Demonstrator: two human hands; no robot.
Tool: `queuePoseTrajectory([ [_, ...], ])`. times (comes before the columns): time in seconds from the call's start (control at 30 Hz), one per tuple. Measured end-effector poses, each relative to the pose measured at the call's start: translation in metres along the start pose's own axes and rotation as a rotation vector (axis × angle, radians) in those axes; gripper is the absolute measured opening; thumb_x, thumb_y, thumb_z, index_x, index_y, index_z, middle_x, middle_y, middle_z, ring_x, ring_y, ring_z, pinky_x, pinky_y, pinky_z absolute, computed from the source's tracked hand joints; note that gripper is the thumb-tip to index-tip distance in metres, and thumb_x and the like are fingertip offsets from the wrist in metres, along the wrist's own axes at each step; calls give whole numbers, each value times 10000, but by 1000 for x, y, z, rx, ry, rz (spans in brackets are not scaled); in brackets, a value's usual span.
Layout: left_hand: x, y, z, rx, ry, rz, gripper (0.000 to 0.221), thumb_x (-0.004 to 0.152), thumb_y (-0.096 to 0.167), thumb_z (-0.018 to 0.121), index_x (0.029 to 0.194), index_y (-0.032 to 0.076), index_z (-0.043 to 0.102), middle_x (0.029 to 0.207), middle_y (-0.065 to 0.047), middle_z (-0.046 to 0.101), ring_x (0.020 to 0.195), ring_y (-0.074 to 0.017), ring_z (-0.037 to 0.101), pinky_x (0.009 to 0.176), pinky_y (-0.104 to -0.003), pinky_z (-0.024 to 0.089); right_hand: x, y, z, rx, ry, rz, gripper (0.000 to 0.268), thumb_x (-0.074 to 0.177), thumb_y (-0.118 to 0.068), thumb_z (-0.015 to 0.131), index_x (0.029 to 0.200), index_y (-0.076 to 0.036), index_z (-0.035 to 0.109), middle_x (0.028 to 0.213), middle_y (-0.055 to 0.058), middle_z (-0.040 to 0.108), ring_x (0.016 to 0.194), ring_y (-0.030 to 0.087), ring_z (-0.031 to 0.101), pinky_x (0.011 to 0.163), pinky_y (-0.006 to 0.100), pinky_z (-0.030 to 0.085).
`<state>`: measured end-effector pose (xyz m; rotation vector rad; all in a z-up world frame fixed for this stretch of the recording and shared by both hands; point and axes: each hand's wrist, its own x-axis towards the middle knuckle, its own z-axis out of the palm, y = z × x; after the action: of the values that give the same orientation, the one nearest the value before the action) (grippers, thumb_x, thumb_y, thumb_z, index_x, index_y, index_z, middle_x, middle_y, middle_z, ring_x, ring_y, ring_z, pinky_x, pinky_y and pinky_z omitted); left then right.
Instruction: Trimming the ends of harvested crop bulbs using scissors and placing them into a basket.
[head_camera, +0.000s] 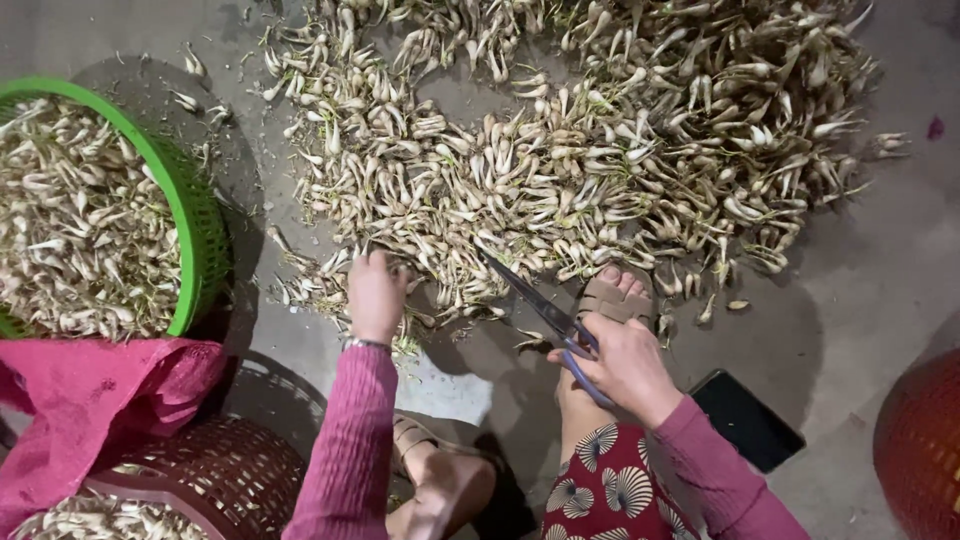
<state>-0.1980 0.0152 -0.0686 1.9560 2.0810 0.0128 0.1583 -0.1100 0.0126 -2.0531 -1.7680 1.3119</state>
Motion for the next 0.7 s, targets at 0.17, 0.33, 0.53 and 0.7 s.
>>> queuePoseTrajectory([
  [0.17,7,-8,11,131,-179,70,256,796,178,768,959,48,620,902,-177,646,870,-405,708,776,-497,588,4,-11,-3,25,5,-67,482,775,-630,749,747,-172,600,615,125,657,676,356,697,717,412,476],
  [0.33,-36,97,-109,-913,-116,-345,360,951,115,595,1284,-17,633,1193,-226,687,1129,-281,612,1006,-406,485,4,-19,-2,98,-80,-123,468,784,-627,742,792,-185,588,655,92,679,719,341,707,726,407,479],
  [0.53,-53,77,-85,-1638,-195,-693,243,992,77,599,1229,47,641,1051,-113,703,865,-163,640,751,-235,518,6,-31,8,67,-164,-135,544,807,-718,683,921,-202,556,783,67,649,834,305,690,795,406,427],
  [0.7,-70,110,-99,-1795,-135,-692,200,978,51,611,1172,21,646,1057,-102,694,906,-194,694,828,-253,570,9,-35,6,1,-156,-196,606,827,-724,629,1081,-177,577,883,86,639,915,323,675,825,427,429],
])
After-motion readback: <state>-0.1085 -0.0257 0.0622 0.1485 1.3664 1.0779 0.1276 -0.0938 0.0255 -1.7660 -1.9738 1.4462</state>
